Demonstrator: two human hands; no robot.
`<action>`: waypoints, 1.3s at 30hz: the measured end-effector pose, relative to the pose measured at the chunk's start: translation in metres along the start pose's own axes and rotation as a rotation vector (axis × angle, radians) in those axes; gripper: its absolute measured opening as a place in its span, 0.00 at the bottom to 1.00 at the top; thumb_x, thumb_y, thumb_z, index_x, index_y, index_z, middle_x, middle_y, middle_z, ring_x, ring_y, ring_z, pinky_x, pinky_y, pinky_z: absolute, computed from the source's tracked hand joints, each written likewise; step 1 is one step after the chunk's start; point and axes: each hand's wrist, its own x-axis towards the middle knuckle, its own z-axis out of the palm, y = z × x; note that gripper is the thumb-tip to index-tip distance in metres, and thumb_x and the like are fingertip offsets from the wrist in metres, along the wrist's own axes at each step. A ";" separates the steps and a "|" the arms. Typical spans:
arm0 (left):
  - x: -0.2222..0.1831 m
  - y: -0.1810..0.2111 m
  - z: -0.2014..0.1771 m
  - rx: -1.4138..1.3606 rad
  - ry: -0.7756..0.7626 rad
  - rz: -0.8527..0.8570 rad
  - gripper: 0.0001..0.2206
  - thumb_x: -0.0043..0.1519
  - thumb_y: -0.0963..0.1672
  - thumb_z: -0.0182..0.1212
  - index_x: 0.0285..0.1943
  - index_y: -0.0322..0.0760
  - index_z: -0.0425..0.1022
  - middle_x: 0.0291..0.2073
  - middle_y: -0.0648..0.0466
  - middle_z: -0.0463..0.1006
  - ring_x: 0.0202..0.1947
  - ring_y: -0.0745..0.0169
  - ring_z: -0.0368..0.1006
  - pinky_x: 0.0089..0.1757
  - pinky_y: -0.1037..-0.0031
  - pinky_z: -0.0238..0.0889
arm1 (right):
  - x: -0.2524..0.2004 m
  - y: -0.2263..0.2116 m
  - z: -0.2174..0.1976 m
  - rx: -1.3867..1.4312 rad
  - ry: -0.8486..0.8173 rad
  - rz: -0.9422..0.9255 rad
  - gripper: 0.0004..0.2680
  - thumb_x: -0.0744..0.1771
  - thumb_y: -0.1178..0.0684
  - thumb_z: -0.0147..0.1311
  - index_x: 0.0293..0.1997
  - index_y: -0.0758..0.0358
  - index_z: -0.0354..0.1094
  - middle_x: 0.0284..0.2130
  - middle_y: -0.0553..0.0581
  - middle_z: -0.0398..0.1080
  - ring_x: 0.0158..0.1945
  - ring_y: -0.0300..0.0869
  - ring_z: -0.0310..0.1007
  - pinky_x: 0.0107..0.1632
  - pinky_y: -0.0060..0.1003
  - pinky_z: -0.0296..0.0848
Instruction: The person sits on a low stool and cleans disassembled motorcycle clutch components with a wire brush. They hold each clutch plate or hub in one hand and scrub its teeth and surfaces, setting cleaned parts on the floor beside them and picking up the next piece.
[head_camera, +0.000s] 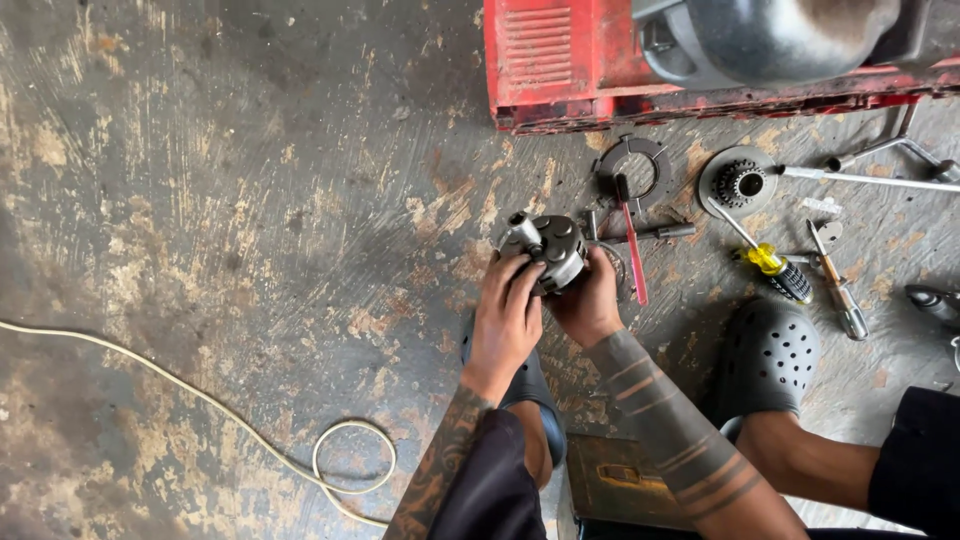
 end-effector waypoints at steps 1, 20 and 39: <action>0.005 0.003 -0.003 -0.003 -0.001 0.001 0.16 0.64 0.38 0.57 0.61 0.37 0.71 0.53 0.42 0.71 0.56 0.38 0.71 0.58 0.44 0.66 | -0.008 -0.005 0.004 0.001 0.002 -0.002 0.17 0.65 0.41 0.53 0.45 0.67 0.72 0.36 0.63 0.74 0.35 0.54 0.72 0.40 0.47 0.71; 0.041 0.022 -0.027 -0.274 0.180 0.095 0.26 0.57 0.48 0.65 0.62 0.34 0.67 0.56 0.40 0.67 0.57 0.40 0.66 0.60 0.45 0.63 | 0.078 0.003 -0.078 0.203 -0.634 -0.024 0.24 0.61 0.41 0.68 0.55 0.71 0.72 0.46 0.73 0.76 0.52 0.67 0.76 0.57 0.71 0.70; 0.059 0.033 -0.046 -0.515 0.117 -0.225 0.08 0.68 0.44 0.53 0.47 0.33 0.70 0.57 0.42 0.73 0.63 0.33 0.67 0.59 0.48 0.62 | -0.023 -0.056 0.011 -0.490 -0.887 -0.146 0.34 0.54 0.55 0.60 0.70 0.65 0.56 0.52 0.65 0.72 0.55 0.52 0.76 0.55 0.49 0.78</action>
